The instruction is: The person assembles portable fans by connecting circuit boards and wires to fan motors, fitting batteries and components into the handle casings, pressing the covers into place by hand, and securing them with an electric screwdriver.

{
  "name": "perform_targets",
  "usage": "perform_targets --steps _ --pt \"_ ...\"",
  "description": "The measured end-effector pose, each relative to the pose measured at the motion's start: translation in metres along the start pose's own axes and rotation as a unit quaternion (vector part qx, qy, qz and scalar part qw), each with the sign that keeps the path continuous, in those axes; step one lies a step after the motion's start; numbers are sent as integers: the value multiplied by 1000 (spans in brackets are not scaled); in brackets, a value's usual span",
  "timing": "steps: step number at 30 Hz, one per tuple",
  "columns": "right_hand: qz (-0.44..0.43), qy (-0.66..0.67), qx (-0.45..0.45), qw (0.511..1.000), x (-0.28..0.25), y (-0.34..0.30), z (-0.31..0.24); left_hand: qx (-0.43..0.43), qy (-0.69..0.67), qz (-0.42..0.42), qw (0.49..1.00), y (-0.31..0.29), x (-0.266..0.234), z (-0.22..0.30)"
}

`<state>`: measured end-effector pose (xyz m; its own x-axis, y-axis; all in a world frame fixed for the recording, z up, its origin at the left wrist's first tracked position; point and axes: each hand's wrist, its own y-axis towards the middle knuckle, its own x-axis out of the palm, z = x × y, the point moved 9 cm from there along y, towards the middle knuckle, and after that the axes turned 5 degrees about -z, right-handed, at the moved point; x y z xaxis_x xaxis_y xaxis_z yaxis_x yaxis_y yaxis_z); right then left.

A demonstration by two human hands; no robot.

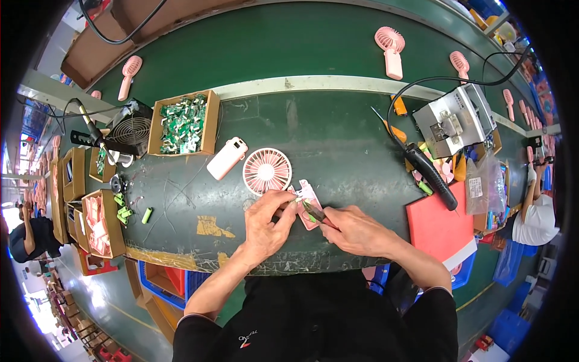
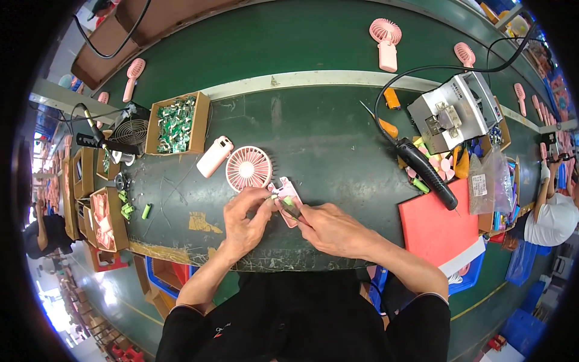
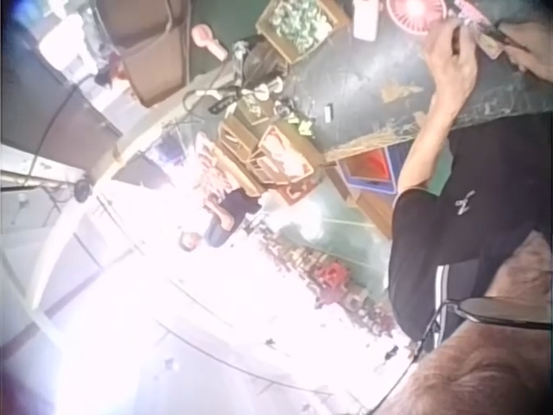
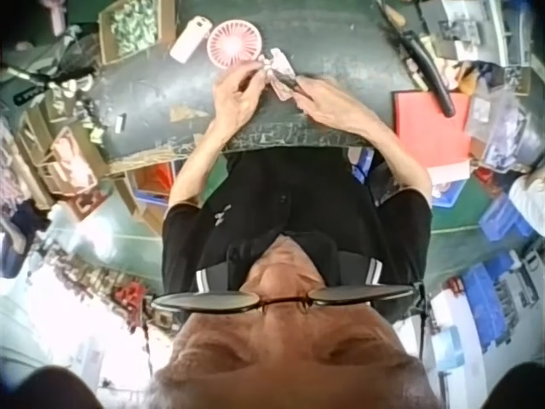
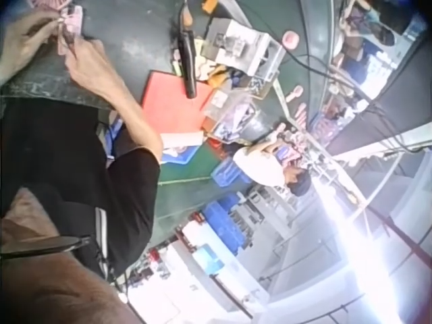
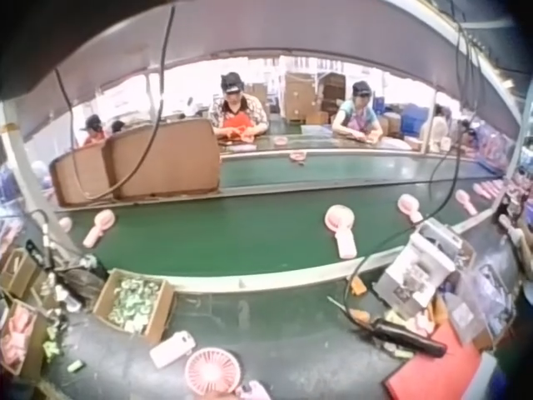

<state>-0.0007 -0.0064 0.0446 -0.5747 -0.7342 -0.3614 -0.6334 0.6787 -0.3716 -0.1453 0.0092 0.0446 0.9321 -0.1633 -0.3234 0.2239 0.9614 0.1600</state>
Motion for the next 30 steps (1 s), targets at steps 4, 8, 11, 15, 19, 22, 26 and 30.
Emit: perform_targets --steps 4,8,11,15,19,22,26,30 --pt "-29 -37 -8 999 2 4 -7 42 49 4 998 1 -2 13" --pt "-12 -50 -11 999 -1 2 -11 90 93 17 991 -2 -3 21" --pt "-34 -51 5 998 1 2 -12 124 123 19 984 -5 -1 25" --pt "-34 -57 -7 998 2 2 -10 143 165 8 976 -8 2 26" --pt "-39 -61 3 997 5 4 -6 138 169 7 976 -10 5 29" --pt "-30 -43 -10 999 7 4 -2 137 170 5 976 -9 6 31" --pt "-23 -15 -30 999 9 3 -2 186 198 6 962 -10 10 35" --pt "-80 23 36 996 9 5 0 184 209 2 960 -9 13 34"
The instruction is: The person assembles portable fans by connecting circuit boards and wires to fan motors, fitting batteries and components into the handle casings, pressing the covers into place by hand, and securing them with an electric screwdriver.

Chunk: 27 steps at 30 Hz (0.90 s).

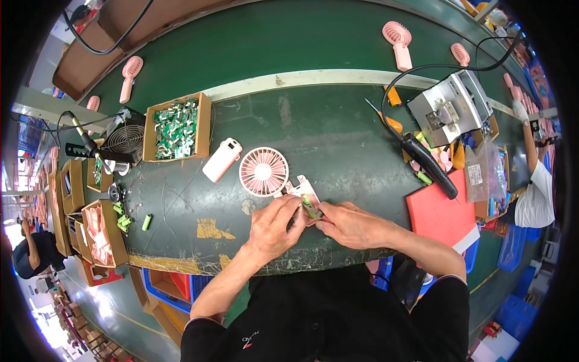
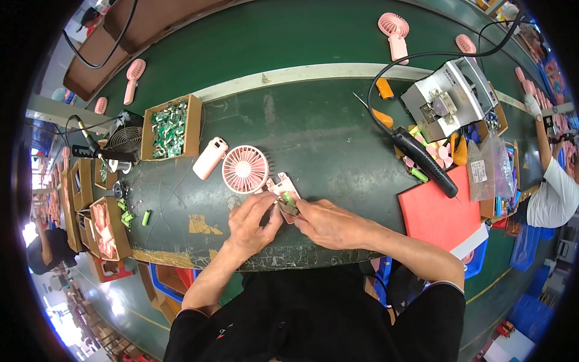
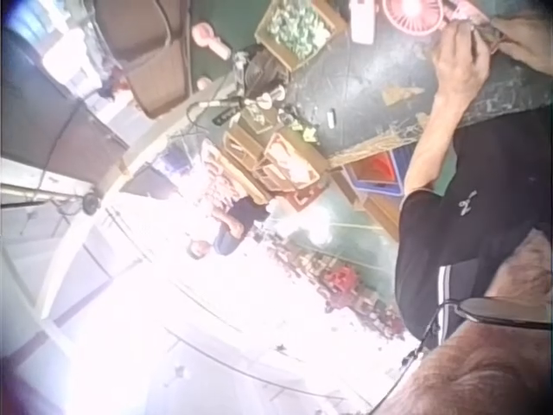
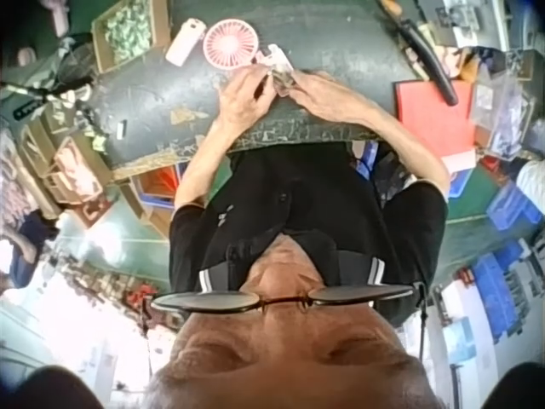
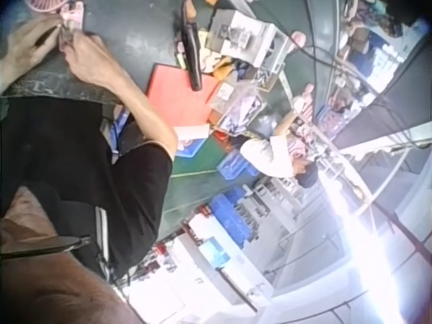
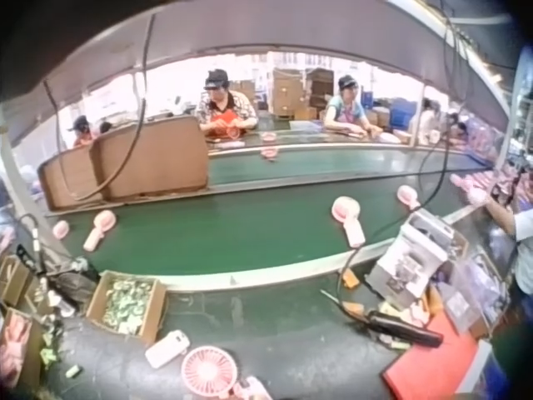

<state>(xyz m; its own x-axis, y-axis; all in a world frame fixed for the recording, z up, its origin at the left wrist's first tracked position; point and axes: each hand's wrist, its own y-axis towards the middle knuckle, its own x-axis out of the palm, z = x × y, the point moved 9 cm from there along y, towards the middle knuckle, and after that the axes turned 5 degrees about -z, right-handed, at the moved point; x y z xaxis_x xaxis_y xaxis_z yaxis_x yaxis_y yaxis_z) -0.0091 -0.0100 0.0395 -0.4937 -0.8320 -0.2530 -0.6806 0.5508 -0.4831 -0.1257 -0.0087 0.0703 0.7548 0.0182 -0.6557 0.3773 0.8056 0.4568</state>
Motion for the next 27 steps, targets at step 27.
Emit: perform_targets --steps 27 --pt "270 115 20 956 7 -21 31 70 62 74 993 7 29 15"
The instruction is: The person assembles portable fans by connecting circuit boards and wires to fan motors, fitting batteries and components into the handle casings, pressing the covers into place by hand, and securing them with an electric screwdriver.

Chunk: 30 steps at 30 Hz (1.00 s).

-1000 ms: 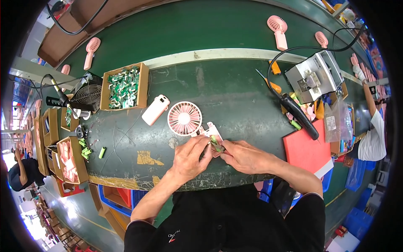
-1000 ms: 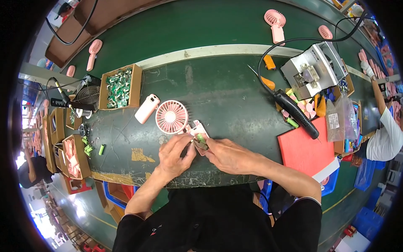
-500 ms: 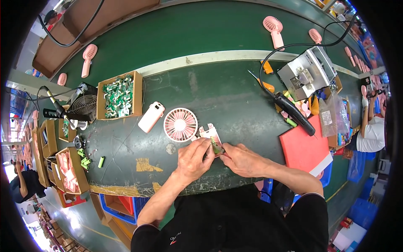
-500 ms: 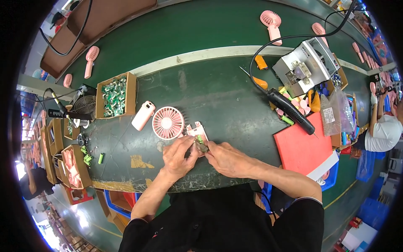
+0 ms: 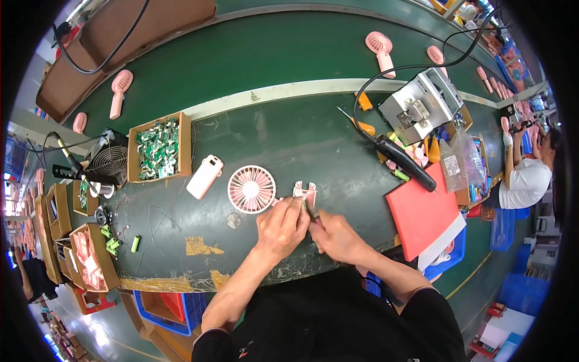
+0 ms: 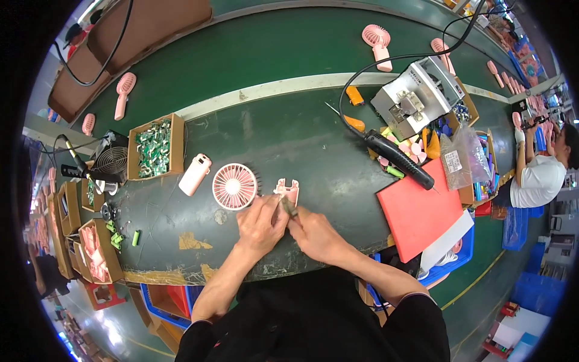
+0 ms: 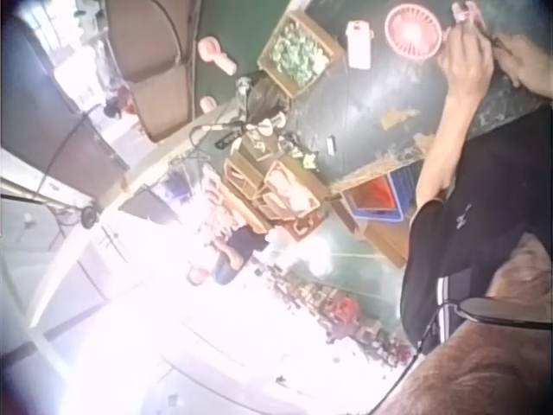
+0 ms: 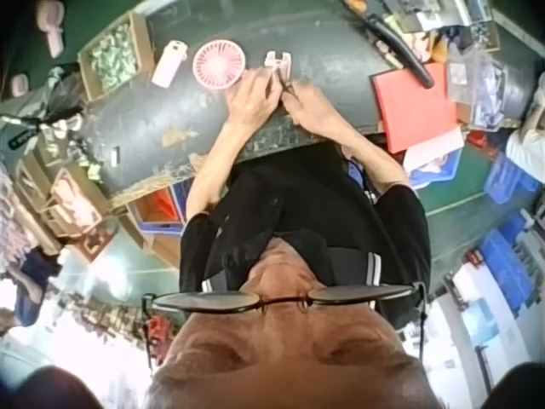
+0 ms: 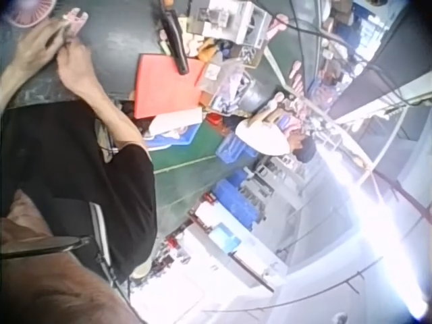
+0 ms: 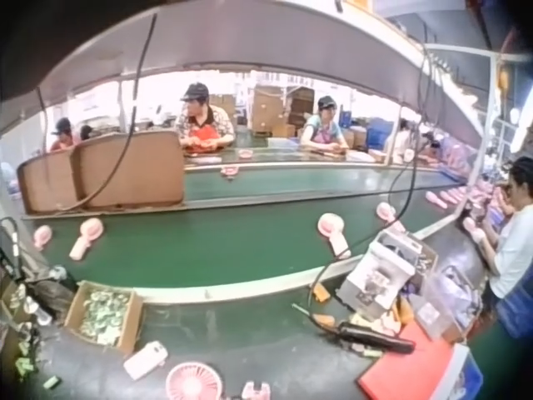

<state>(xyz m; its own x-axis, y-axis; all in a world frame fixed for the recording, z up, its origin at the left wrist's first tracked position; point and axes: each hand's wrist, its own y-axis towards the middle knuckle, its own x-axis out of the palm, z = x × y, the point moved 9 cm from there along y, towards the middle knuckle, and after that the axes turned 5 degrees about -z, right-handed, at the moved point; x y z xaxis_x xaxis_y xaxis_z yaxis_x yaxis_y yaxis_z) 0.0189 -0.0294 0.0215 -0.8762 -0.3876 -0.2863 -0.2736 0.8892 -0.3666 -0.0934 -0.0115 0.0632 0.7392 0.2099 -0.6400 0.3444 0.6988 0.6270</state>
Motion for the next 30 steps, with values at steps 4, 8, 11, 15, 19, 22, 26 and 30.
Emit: perform_targets --steps 4,8,11,15,19,22,26,30 --pt "27 47 51 997 -22 -4 11 -22 -11 -1 1000 0 -2 -4" --pt "132 -291 -20 947 -71 1 8 5 -3 -2 1000 -20 -14 -2" --pt "262 -379 -49 886 -111 -3 22 -84 -86 -13 993 -30 -19 -14" --pt "296 -477 -80 824 -119 -4 5 -227 -245 -15 943 -44 -8 -40" --pt "288 -429 -206 831 -84 -5 -36 -239 -261 -7 935 -47 -8 -50" --pt "123 -227 -317 913 -22 6 -65 -294 -283 21 913 -54 -14 -59" --pt "21 -268 -371 889 18 17 -91 -327 -343 -23 880 -54 -5 -53" --pt "-28 -299 -395 868 19 16 -97 -290 -331 -10 898 -44 -33 -40"
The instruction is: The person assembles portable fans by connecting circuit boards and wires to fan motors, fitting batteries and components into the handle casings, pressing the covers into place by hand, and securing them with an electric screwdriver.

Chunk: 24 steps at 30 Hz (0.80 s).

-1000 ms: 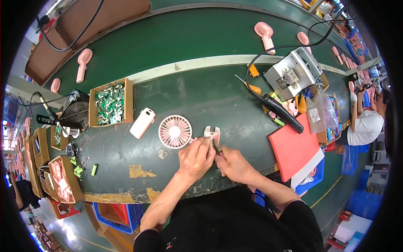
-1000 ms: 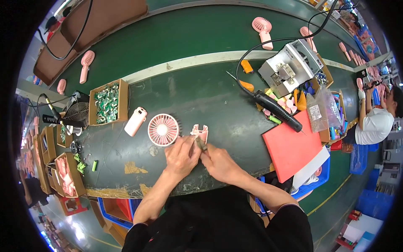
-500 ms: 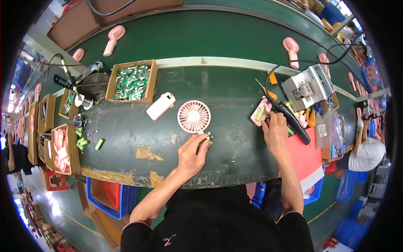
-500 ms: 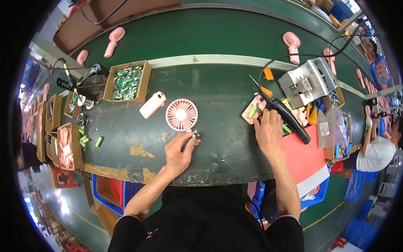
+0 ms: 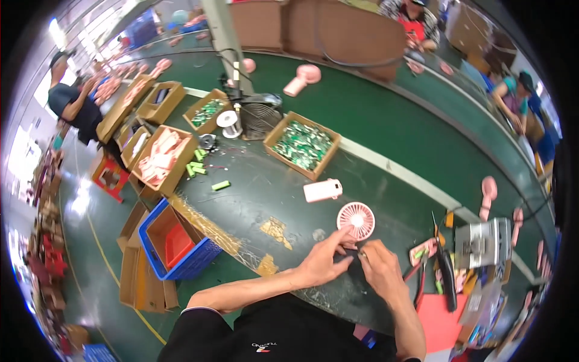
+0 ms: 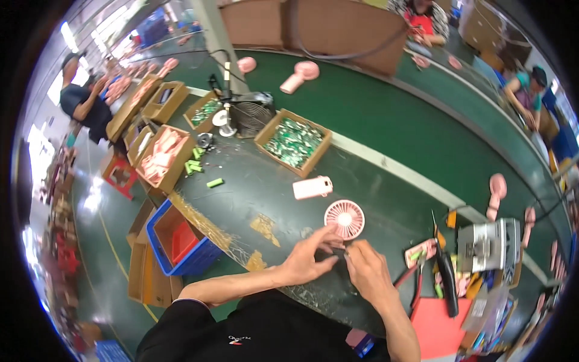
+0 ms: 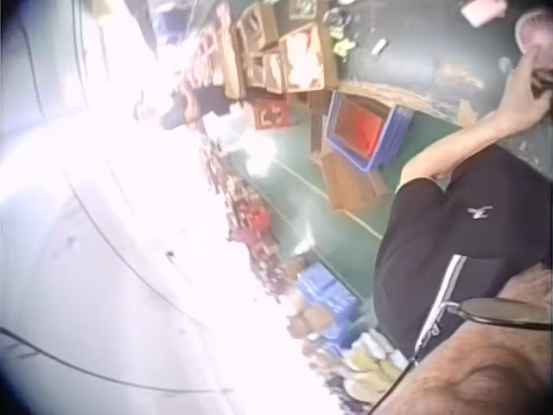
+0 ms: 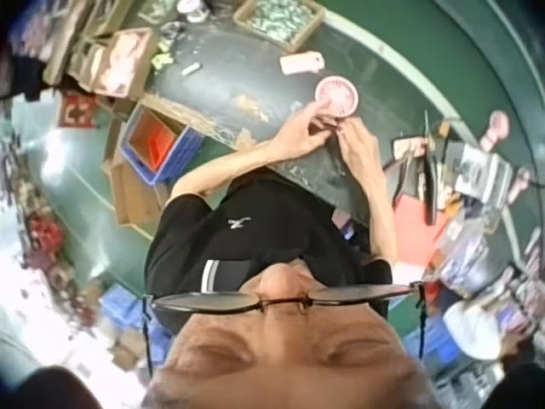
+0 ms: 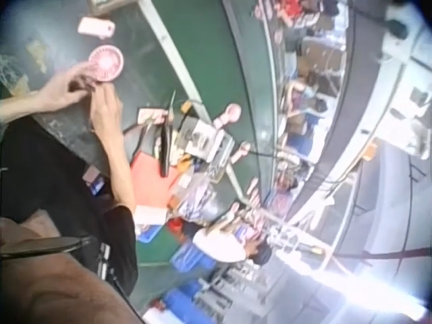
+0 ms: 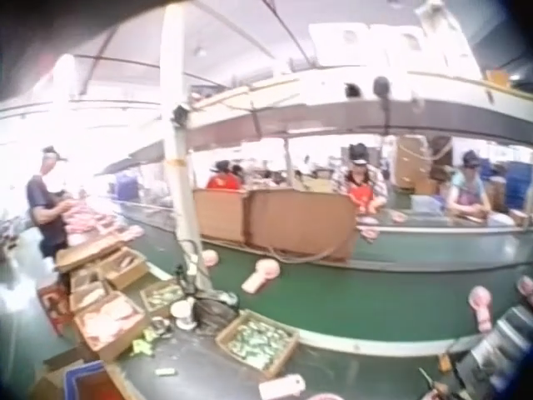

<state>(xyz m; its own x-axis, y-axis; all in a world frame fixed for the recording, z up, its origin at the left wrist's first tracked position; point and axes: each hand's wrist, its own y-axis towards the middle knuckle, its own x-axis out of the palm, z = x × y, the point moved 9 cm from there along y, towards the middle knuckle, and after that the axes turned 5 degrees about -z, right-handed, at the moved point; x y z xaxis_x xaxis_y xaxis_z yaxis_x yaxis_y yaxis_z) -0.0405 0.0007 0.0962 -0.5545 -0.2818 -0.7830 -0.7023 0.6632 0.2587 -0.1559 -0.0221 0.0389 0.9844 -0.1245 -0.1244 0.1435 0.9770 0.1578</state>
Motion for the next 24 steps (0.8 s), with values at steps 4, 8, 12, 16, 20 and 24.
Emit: perform_targets --steps 4,8,12,16,20,24 --pt "-77 -30 -72 994 -4 27 -34 211 328 16 921 4 -14 55" --pt "-6 -11 -186 982 -25 55 -73 199 115 40 972 31 -34 29" --pt "1 347 148 926 14 91 7 -47 -33 31 998 12 -72 4" --pt "-56 473 181 860 70 105 14 -150 -182 -9 972 -6 -111 -15" --pt "-47 463 186 865 85 121 7 -121 -149 12 981 -9 -135 -17" --pt "-71 407 205 887 98 135 2 -121 -133 70 981 -12 -161 -28"
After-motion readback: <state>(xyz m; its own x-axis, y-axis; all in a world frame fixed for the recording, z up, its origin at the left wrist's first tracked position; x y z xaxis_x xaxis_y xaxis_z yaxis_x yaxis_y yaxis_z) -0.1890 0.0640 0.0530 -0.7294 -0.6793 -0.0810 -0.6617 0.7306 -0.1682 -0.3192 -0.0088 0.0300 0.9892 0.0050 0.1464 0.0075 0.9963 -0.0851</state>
